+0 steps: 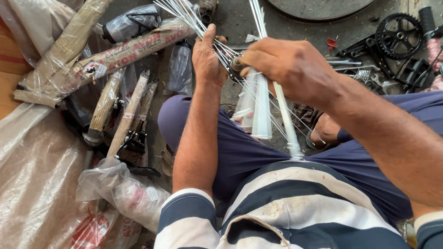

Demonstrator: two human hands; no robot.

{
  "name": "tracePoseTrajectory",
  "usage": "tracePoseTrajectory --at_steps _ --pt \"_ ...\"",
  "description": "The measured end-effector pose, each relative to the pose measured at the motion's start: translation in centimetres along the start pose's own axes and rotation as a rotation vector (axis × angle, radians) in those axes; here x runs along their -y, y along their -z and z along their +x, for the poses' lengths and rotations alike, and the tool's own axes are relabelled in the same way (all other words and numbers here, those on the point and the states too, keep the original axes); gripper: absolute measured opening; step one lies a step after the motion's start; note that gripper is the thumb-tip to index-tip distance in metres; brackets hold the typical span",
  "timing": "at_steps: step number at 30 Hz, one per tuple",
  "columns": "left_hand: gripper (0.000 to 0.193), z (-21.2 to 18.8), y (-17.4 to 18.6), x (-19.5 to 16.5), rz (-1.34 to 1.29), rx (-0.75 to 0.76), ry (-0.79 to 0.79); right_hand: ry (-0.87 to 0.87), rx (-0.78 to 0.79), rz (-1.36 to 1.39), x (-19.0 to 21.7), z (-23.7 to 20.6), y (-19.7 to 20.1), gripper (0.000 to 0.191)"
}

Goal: The person sits on the ground of a bicycle repair shop and threads metal spokes into a wheel hub, inserting spokes one at a time by hand and fanning them out around the hub. They first handle a small dark hub component, then take a bundle of spokes and work them into the hub holes in sequence.

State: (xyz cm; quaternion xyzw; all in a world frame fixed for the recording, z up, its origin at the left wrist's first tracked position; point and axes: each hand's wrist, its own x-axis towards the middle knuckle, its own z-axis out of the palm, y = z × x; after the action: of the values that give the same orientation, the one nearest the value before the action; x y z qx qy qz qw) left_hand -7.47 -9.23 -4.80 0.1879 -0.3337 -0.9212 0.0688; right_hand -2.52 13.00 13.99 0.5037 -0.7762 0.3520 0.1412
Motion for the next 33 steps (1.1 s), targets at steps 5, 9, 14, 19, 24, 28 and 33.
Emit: tracePoseTrajectory --at_steps 5,9,14,19,24,28,33 --pt "0.021 0.4 0.4 -0.4 -0.005 -0.051 0.024 -0.135 -0.093 0.126 -1.7 -0.4 -0.6 0.008" --pt "0.022 0.2 0.4 -0.7 -0.035 -0.069 0.032 -0.012 -0.182 0.166 -3.3 -1.1 -1.2 0.005" --pt "0.019 -0.5 0.0 -1.0 -0.013 -0.009 0.059 -0.184 -0.106 0.289 -3.5 -1.6 -2.0 0.005" --pt "0.020 -0.8 -0.2 -1.1 -0.013 0.019 0.054 -0.211 -0.109 0.323 -3.4 -1.3 -2.2 0.002" --pt "0.021 -0.8 -0.3 -1.1 0.009 -0.029 0.056 -0.101 -0.121 0.253 -4.1 -1.0 -3.1 0.014" --pt "0.021 -1.0 -0.5 -1.2 0.002 -0.005 0.055 -0.088 -0.111 0.260 -4.5 -1.4 -3.5 0.019" --pt "0.021 -1.0 -0.5 -1.3 -0.007 -0.013 0.051 -0.085 -0.101 0.171 -4.7 -1.3 -3.8 0.015"
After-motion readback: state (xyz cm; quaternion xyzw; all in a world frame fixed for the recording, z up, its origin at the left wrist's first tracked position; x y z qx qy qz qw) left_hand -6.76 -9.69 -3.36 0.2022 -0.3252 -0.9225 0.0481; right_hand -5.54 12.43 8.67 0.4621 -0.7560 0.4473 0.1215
